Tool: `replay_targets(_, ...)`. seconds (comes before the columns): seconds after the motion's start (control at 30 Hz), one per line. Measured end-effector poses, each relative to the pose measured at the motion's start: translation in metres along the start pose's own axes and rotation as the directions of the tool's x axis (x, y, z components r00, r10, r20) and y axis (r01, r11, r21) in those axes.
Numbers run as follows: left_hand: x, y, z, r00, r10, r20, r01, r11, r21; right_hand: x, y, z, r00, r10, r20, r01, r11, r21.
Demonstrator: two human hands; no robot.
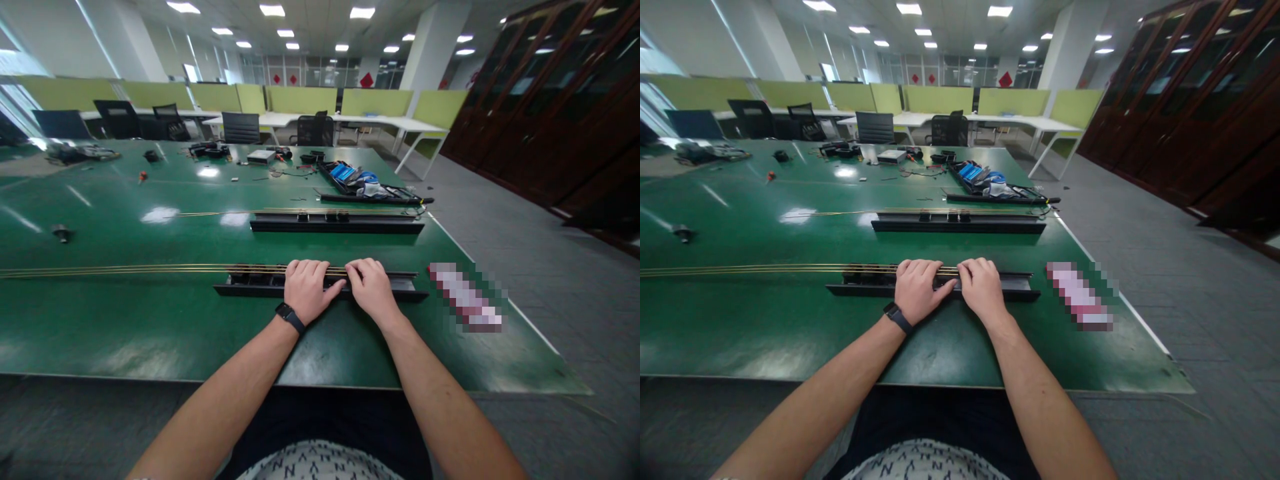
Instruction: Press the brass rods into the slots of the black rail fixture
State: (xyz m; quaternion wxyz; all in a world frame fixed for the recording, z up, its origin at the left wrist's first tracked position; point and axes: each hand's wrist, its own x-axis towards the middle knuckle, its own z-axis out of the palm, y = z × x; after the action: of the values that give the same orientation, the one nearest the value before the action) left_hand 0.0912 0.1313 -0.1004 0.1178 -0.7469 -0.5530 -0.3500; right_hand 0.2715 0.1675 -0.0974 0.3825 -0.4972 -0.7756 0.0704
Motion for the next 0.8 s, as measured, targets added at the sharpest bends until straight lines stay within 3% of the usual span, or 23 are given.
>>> replay_targets(0.57, 0.0001, 0.0003, -0.0012, 1.0, 0.003, 0.004, -0.003, 1.0, 0.005, 0.0002, 0.0015, -0.0008, 0.999, 0.016, -0.043, -0.018, 0.998, -0.067)
replay_targets(0.8, 0.0, 0.0, -0.0006, 1.0, 0.012, -0.001, -0.012, 1.0, 0.009, -0.0001, 0.0021, 0.0024, 0.999, 0.036, 0.007, -0.035, 0.991, -0.132)
